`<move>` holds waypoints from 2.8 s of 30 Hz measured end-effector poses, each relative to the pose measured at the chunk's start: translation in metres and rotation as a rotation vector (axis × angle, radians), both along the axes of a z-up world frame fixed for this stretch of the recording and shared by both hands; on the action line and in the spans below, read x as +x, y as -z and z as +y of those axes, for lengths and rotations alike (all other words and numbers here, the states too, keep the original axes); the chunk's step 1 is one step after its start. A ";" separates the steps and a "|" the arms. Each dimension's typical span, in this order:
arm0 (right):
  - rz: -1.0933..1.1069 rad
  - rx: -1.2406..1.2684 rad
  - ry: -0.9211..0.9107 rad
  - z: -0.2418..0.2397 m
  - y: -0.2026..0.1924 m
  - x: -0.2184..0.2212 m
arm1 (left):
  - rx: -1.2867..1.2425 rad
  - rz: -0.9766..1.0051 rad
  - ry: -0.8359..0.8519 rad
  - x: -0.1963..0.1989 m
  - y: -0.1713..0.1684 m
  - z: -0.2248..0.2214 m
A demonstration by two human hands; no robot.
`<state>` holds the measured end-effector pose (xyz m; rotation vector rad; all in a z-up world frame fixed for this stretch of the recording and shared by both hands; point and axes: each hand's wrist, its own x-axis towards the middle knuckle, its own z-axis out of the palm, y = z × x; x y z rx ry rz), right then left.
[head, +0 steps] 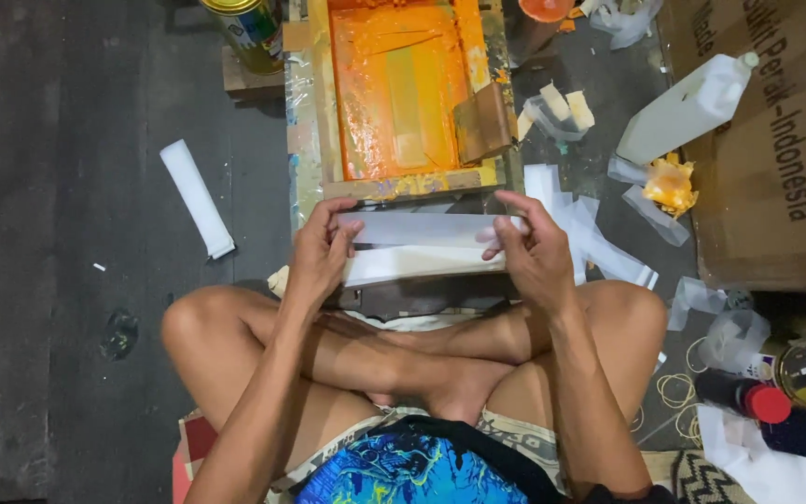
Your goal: Manually screen printing orange ink onto small white strips using a jig and a squeegee.
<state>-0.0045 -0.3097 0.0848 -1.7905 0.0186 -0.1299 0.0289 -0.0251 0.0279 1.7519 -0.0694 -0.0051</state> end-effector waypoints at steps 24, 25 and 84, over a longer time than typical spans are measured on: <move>0.266 -0.110 0.275 0.041 0.003 0.024 | 0.603 -0.338 -0.379 0.067 -0.033 0.003; 0.261 -0.110 0.278 0.044 0.004 0.024 | 0.601 -0.344 -0.379 0.074 -0.037 0.005; -0.475 -0.938 -0.003 0.062 0.066 0.033 | 0.631 -0.137 -0.266 0.036 0.040 0.006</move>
